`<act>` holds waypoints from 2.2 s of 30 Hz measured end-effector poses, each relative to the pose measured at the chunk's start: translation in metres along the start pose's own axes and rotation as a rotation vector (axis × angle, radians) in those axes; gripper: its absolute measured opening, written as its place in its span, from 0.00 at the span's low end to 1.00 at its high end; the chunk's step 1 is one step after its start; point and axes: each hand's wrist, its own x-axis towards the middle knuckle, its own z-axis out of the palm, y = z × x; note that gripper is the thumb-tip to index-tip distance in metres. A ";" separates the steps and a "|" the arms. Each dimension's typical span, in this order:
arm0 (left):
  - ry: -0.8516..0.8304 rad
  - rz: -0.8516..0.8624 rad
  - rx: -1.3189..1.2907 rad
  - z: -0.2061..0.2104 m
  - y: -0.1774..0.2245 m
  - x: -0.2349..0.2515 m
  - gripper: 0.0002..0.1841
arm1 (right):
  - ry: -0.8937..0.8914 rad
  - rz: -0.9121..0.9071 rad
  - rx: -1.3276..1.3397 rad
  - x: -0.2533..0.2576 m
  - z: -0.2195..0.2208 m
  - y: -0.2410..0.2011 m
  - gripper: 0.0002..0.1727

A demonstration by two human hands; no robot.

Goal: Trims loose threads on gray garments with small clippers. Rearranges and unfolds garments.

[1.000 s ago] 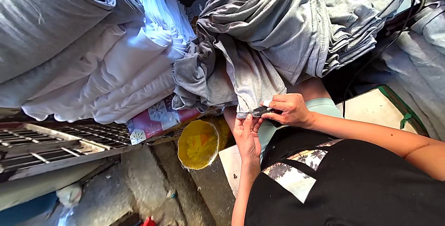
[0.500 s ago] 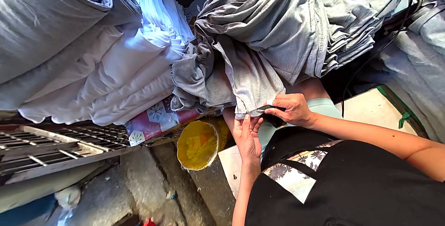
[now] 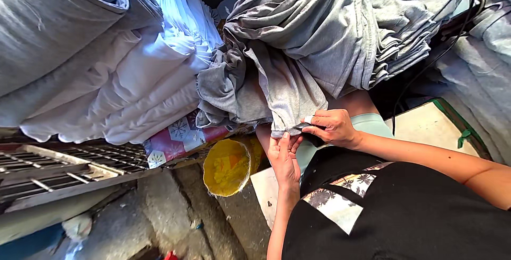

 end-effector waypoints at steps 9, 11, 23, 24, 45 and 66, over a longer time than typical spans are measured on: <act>-0.041 0.080 0.054 -0.001 -0.003 -0.002 0.10 | -0.008 -0.053 -0.064 0.002 0.001 -0.007 0.22; -0.043 0.087 0.059 -0.001 -0.003 -0.002 0.10 | 0.005 -0.059 -0.049 0.003 0.002 -0.006 0.19; -0.105 0.667 0.882 -0.002 0.006 0.032 0.41 | -0.214 0.370 0.568 0.042 -0.032 0.001 0.11; -0.147 0.649 0.896 0.003 0.007 0.040 0.43 | -0.219 0.433 0.636 0.052 -0.037 0.000 0.13; -0.610 0.536 0.665 0.014 0.009 0.054 0.06 | -0.277 0.385 0.728 0.083 -0.083 0.040 0.08; 0.180 0.909 1.774 0.004 0.083 0.196 0.42 | 0.132 0.708 -0.442 0.100 -0.074 0.099 0.18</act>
